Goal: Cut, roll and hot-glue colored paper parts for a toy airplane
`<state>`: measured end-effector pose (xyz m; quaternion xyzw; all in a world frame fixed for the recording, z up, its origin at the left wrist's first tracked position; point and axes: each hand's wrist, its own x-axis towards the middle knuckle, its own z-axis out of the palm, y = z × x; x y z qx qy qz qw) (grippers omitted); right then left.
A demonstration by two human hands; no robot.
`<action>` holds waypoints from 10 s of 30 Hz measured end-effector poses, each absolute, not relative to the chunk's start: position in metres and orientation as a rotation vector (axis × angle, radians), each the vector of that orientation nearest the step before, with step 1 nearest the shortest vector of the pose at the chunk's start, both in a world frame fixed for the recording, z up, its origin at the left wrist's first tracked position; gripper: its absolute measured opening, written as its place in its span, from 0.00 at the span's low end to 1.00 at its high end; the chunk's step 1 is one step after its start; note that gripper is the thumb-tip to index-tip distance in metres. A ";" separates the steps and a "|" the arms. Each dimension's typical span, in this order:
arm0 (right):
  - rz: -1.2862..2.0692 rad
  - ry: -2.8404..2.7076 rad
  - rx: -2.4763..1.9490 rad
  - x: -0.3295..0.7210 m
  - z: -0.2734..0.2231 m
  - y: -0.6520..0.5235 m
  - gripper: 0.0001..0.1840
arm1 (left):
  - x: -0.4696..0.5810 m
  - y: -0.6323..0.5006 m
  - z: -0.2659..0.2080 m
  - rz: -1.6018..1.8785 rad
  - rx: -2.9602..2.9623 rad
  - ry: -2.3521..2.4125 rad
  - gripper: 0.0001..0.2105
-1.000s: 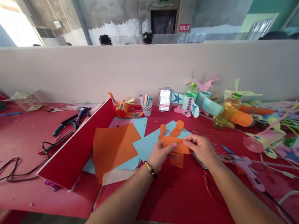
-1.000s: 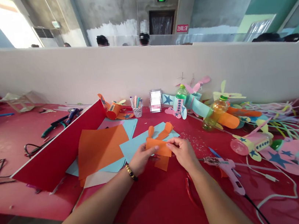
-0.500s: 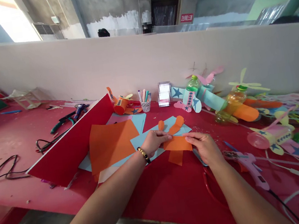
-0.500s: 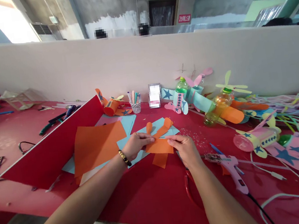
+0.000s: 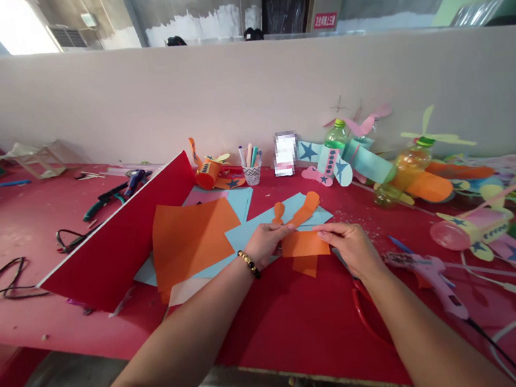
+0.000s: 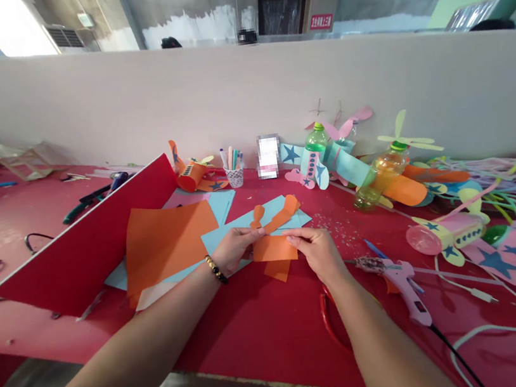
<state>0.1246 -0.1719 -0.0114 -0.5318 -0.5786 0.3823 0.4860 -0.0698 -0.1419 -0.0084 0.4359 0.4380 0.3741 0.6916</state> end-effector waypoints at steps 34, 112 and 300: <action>0.994 -1.414 -1.300 0.124 -0.016 -0.170 0.15 | -0.068 -0.137 -0.026 0.858 1.175 0.989 0.19; 1.095 -1.362 -1.174 0.114 -0.012 -0.175 0.08 | -0.060 -0.153 -0.006 0.919 1.079 0.928 0.13; 1.222 -1.339 -1.274 0.126 -0.018 -0.174 0.12 | -0.083 -0.137 -0.010 0.552 1.551 0.995 0.11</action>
